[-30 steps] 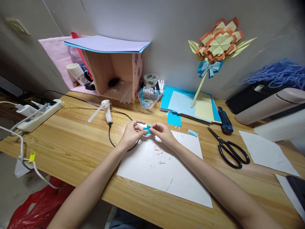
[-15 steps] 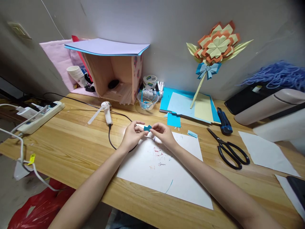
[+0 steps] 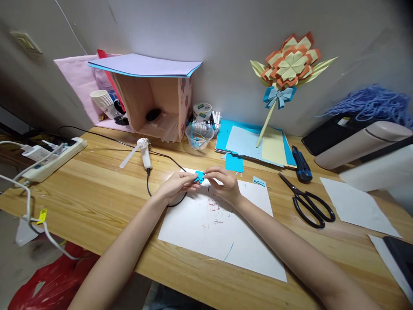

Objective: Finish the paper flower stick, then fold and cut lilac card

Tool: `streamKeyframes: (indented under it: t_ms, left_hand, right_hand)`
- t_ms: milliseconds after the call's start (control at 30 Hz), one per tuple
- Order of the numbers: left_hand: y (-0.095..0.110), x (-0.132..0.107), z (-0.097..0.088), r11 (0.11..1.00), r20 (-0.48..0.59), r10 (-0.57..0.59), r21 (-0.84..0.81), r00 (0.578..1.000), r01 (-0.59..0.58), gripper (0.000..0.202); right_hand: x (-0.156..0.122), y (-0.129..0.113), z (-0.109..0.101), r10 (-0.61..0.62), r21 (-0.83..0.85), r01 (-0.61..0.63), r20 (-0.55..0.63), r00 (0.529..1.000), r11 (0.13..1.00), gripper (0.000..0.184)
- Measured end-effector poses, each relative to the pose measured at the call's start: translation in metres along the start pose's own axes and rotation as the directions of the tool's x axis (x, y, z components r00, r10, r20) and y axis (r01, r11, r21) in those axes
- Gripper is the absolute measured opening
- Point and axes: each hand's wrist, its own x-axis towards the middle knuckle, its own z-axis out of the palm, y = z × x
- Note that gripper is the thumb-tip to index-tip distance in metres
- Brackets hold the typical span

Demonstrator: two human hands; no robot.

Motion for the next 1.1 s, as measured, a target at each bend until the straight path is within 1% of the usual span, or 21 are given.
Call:
streamKeyframes:
  t_ms: [67, 133, 267, 333, 400, 467, 533, 567, 600, 633, 667, 733, 833, 867, 900, 933, 967, 1033, 1100]
  left_hand:
    - [-0.003, 0.002, 0.0, 0.998, -0.078, 0.058, 0.03, 0.995, -0.056, 0.024]
    - [-0.005, 0.004, 0.0, 0.991, -0.143, 0.125, 0.062, 0.982, -0.117, 0.026]
    - [-0.01, 0.006, 0.003, 0.973, -0.181, 0.206, 0.146, 0.962, -0.181, 0.029]
    - [-0.011, 0.004, 0.007, 0.952, -0.204, 0.261, 0.218, 0.944, -0.216, 0.029]
    - [-0.011, -0.001, 0.009, 0.914, -0.243, 0.341, 0.31, 0.908, -0.26, 0.029]
    - [-0.012, -0.011, 0.008, 0.879, -0.291, 0.405, 0.386, 0.867, -0.281, 0.028]
    - [-0.014, -0.027, 0.001, 0.871, -0.37, 0.428, 0.411, 0.825, -0.267, 0.028]
    - [-0.016, -0.036, -0.005, 0.874, -0.421, 0.434, 0.412, 0.797, -0.258, 0.028]
    - [-0.018, -0.046, -0.014, 0.875, -0.477, 0.443, 0.414, 0.759, -0.25, 0.028]
    - [-0.02, -0.056, -0.023, 0.871, -0.533, 0.462, 0.425, 0.709, -0.248, 0.028]
    - [-0.022, -0.066, -0.034, 0.858, -0.582, 0.491, 0.45, 0.648, -0.247, 0.028]
    - [-0.026, -0.084, -0.057, 0.824, -0.659, 0.555, 0.518, 0.508, -0.228, 0.028]
    - [-0.026, -0.104, -0.088, 0.773, -0.724, 0.632, 0.615, 0.277, -0.155, 0.027]
    - [-0.025, -0.108, -0.096, 0.756, -0.727, 0.653, 0.642, 0.209, -0.127, 0.026]
    - [-0.024, -0.111, -0.103, 0.739, -0.724, 0.673, 0.665, 0.156, -0.102, 0.025]
    - [-0.023, -0.112, -0.109, 0.725, -0.715, 0.689, 0.684, 0.119, -0.084, 0.024]
    - [-0.023, -0.112, -0.113, 0.712, -0.706, 0.702, 0.698, 0.096, -0.073, 0.024]
    - [-0.023, -0.109, -0.119, 0.694, -0.69, 0.72, 0.717, 0.073, -0.072, 0.024]
    - [-0.026, -0.105, -0.123, 0.68, -0.678, 0.733, 0.728, 0.059, -0.084, 0.024]
  right_hand:
    - [0.0, -0.002, 0.002, 0.049, -0.021, -0.049, -0.001, 0.999, 0.999, 0.018]
    - [0.001, -0.006, 0.004, 0.116, -0.042, -0.117, -0.013, 0.993, 0.992, 0.011]
    - [0.001, -0.011, 0.008, 0.252, -0.073, -0.253, -0.014, 0.968, 0.965, 0.013]
    - [0.001, -0.012, 0.01, 0.303, -0.066, -0.303, -0.009, 0.953, 0.951, 0.011]
    - [0.0, -0.014, 0.011, 0.347, -0.024, -0.346, 0.012, 0.938, 0.938, 0.011]
    - [0.001, -0.017, 0.014, 0.371, 0.048, -0.375, 0.066, 0.926, 0.926, 0.011]
    - [0.003, -0.021, 0.019, 0.371, 0.116, -0.387, 0.135, 0.919, 0.915, 0.011]
    - [0.005, -0.024, 0.024, 0.368, 0.14, -0.391, 0.163, 0.915, 0.91, 0.01]
    - [0.008, -0.026, 0.03, 0.368, 0.155, -0.398, 0.189, 0.91, 0.904, 0.01]
    - [0.011, -0.028, 0.039, 0.371, 0.164, -0.407, 0.211, 0.904, 0.899, 0.011]
    - [0.016, -0.029, 0.05, 0.378, 0.165, -0.418, 0.23, 0.897, 0.893, 0.012]
    - [0.028, -0.031, 0.078, 0.401, 0.147, -0.445, 0.254, 0.88, 0.883, 0.022]
    - [0.053, -0.034, 0.129, 0.469, 0.084, -0.496, 0.225, 0.854, 0.864, 0.048]
    - [0.062, -0.034, 0.146, 0.491, 0.063, -0.51, 0.196, 0.849, 0.858, 0.055]
    - [0.071, -0.035, 0.163, 0.507, 0.047, -0.52, 0.163, 0.847, 0.853, 0.059]
    - [0.08, -0.035, 0.178, 0.519, 0.029, -0.527, 0.131, 0.845, 0.85, 0.059]
    - [0.087, -0.035, 0.191, 0.535, 0.006, -0.538, 0.1, 0.839, 0.843, 0.056]
    - [0.098, -0.032, 0.21, 0.549, -0.02, -0.548, 0.047, 0.835, 0.836, 0.042]
    - [0.104, -0.027, 0.218, 0.455, 0.002, -0.457, 0.079, 0.887, 0.89, 0.023]
